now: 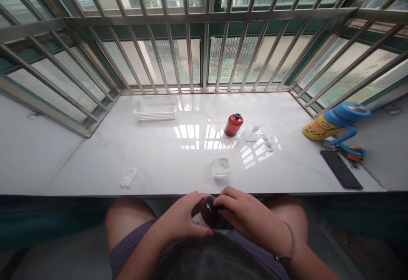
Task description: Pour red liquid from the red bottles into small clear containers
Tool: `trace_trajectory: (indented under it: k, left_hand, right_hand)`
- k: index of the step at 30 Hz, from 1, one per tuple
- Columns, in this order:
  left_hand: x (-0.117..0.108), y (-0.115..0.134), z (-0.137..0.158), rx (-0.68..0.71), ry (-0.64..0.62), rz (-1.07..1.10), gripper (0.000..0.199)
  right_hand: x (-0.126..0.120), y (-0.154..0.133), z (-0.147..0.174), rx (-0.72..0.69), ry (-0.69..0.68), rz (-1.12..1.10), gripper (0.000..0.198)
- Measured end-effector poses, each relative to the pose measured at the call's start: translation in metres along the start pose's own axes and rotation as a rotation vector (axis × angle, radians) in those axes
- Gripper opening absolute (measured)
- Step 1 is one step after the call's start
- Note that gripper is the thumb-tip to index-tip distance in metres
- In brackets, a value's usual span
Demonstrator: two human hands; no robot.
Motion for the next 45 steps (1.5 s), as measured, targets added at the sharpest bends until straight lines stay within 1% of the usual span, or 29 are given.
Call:
trace_trajectory:
  k: [4, 8, 9, 11, 13, 15, 17, 19, 22, 24, 26, 29, 32, 34, 36, 38, 42, 44, 45]
  left_hand:
    - [0.003, -0.002, 0.0, 0.032, -0.139, 0.092, 0.077]
    - [0.004, -0.01, 0.003, -0.009, -0.248, 0.118, 0.091]
    - [0.003, -0.012, 0.004, -0.017, -0.261, 0.12, 0.091]
    - [-0.001, -0.013, 0.006, -0.004, -0.264, 0.141, 0.081]
    - [-0.009, -0.012, 0.008, 0.034, -0.216, 0.179, 0.075]
    - [-0.02, -0.011, 0.011, 0.071, -0.107, 0.2, 0.075]
    - [-0.032, -0.012, 0.015, 0.089, 0.042, 0.192, 0.074]
    - [-0.043, -0.017, 0.019, 0.084, 0.187, 0.179, 0.072]
    - [-0.052, -0.025, 0.023, 0.052, 0.358, 0.157, 0.071]
    - [-0.057, -0.029, 0.026, 0.029, 0.453, 0.116, 0.071]
    - [-0.061, -0.03, 0.029, 0.016, 0.531, 0.065, 0.071]
    - [-0.066, -0.031, 0.032, 0.01, 0.606, 0.006, 0.07]
    - [-0.066, -0.032, 0.031, 0.002, 0.617, -0.027, 0.071]
    - [-0.065, -0.031, 0.03, -0.002, 0.614, -0.042, 0.07]
    - [-0.064, -0.03, 0.03, -0.002, 0.612, -0.053, 0.07]
    - [-0.064, -0.028, 0.029, -0.007, 0.607, -0.058, 0.069]
    - [-0.064, -0.023, 0.027, 0.003, 0.605, -0.071, 0.069]
    - [-0.064, -0.021, 0.028, 0.015, 0.618, -0.081, 0.07]
    - [-0.064, -0.02, 0.029, 0.018, 0.629, -0.082, 0.07]
  right_hand:
    - [0.0, -0.009, 0.001, -0.088, -0.038, 0.041, 0.032]
    - [-0.002, -0.02, 0.004, -0.149, -0.014, 0.102, 0.033]
    - [-0.003, -0.023, 0.005, -0.164, -0.006, 0.105, 0.033]
    - [-0.008, -0.025, 0.007, -0.182, 0.024, 0.082, 0.032]
    - [-0.018, -0.018, 0.009, -0.175, 0.11, 0.056, 0.035]
    - [-0.033, 0.0, 0.012, -0.135, 0.254, 0.082, 0.036]
    - [-0.044, 0.028, 0.015, -0.063, 0.392, 0.152, 0.032]
    - [-0.05, 0.066, 0.018, 0.029, 0.484, 0.212, 0.023]
    - [-0.052, 0.126, 0.027, 0.148, 0.605, 0.238, 0.013]
    - [-0.049, 0.161, 0.032, 0.214, 0.654, 0.234, 0.013]
    - [-0.044, 0.189, 0.036, 0.286, 0.675, 0.225, 0.014]
    - [-0.037, 0.212, 0.04, 0.343, 0.683, 0.218, 0.015]
    - [-0.037, 0.209, 0.042, 0.324, 0.722, 0.228, 0.016]
    - [-0.04, 0.197, 0.043, 0.271, 0.775, 0.212, 0.019]
    - [-0.04, 0.182, 0.039, 0.2, 0.785, 0.141, 0.027]
    - [-0.035, 0.171, 0.025, 0.136, 0.699, 0.013, 0.043]
    - [-0.017, 0.157, -0.013, 0.055, 0.446, -0.207, 0.077]
    - [-0.012, 0.155, -0.027, 0.04, 0.388, -0.246, 0.091]
    - [-0.01, 0.156, -0.033, 0.042, 0.376, -0.257, 0.094]
Point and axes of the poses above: each hand's wrist, its own z-axis away from the middle knuckle, its own x-axis out of the palm, y = z × x, the point moved 9 cm from there along -z, towards the middle knuckle, and after that the axes turned 13 degrees about -y, right-handed, at the moved point
